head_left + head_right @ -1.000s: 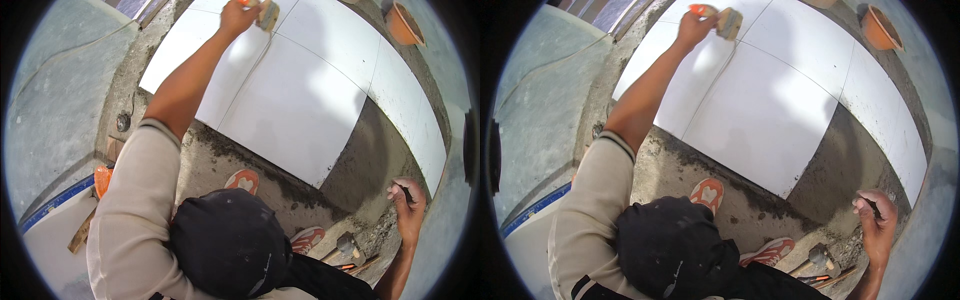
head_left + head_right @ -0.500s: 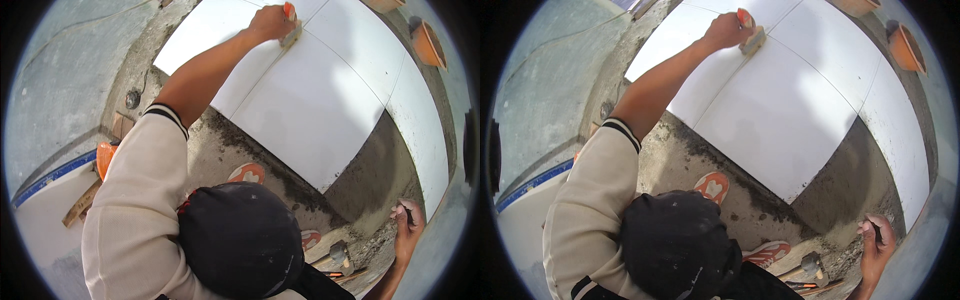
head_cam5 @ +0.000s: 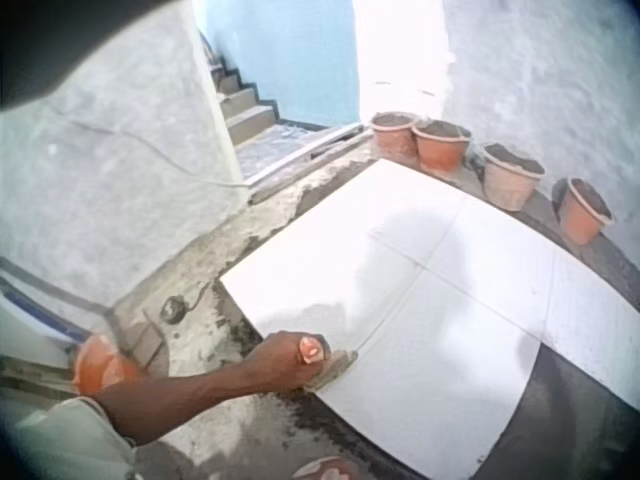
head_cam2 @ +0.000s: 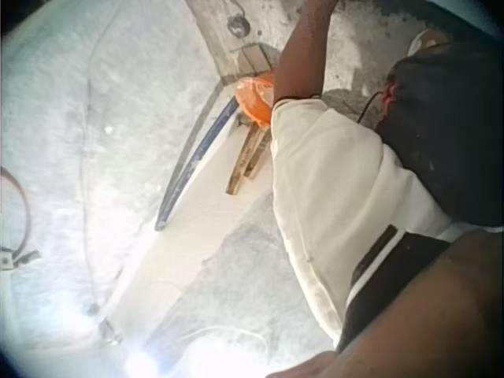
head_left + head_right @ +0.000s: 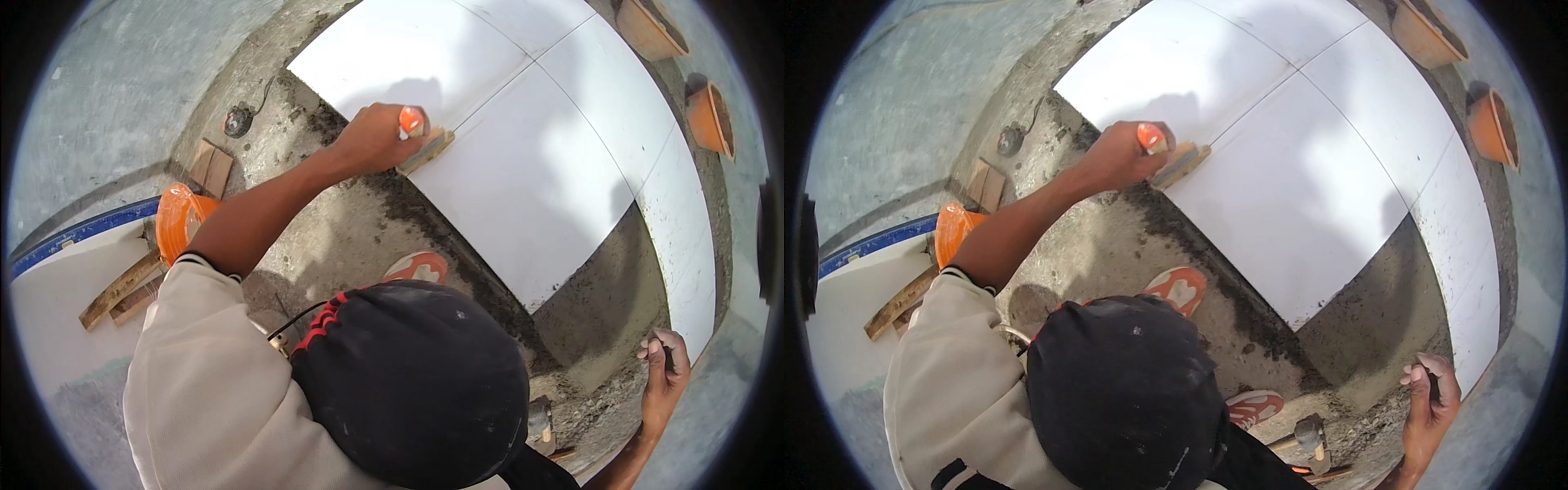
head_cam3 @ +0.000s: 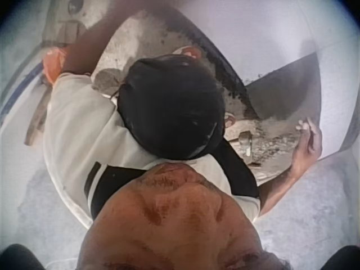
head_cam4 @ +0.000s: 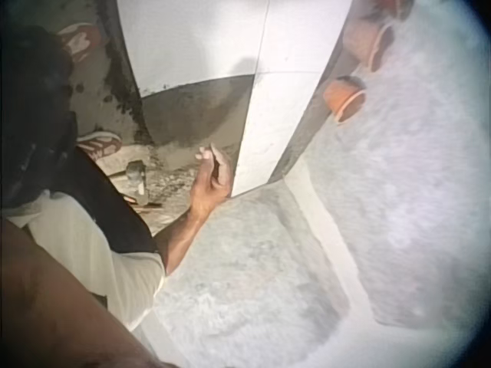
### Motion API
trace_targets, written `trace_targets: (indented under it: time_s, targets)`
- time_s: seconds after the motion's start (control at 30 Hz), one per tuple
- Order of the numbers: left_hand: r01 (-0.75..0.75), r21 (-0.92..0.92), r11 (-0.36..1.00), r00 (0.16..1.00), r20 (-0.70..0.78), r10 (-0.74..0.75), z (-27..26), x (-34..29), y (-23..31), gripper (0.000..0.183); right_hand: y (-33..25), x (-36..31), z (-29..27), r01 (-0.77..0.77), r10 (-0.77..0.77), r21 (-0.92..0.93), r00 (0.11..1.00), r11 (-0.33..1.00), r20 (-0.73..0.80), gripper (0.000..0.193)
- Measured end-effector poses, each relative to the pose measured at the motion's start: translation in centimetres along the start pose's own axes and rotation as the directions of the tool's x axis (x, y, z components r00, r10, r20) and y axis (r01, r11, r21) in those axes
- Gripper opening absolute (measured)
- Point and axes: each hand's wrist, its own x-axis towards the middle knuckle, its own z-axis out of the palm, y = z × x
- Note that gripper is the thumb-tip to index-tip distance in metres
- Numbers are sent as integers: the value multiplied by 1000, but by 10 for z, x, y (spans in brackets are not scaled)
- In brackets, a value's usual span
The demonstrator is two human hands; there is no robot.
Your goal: The person is installing white floor tiles on a concrete surface. They use a trowel to spread cement, a rubber mallet to tap the tiles into place, and a wooden straightedge to level the surface. The person also cleans the tiles with a sponge.
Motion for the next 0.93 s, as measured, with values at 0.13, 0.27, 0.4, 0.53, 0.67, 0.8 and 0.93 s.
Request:
trace_targets:
  time_s: [0.13,0.27,0.4,0.53,0.67,0.8,0.93]
  targets:
    - [62,-16,998,998,13,-62,-7,-37,-4,12,-7,-4,0,-2,2,-29,1000,1000,3,20]
    - [86,94,992,996,12,-87,-21,-62,-4,12,-11,-7,3,18,-18,-17,1000,1000,-15,19]
    - [122,4,992,990,63,-122,-54,-104,-3,17,-16,-3,6,39,-39,-14,999,999,5,18]
    - [323,-105,941,941,-74,-331,-113,-161,9,19,-19,1,10,20,-20,-27,1000,999,9,19]
    - [393,-155,906,740,-532,-412,-175,-250,-9,19,-18,7,8,42,-42,-39,999,998,20,21]
    - [517,236,823,687,-688,-234,-221,-336,-70,17,-26,30,-1,54,-54,-48,999,997,9,23]
    - [699,313,642,622,-710,-330,-222,-367,-137,33,-10,36,-33,88,-82,33,987,996,-141,23]
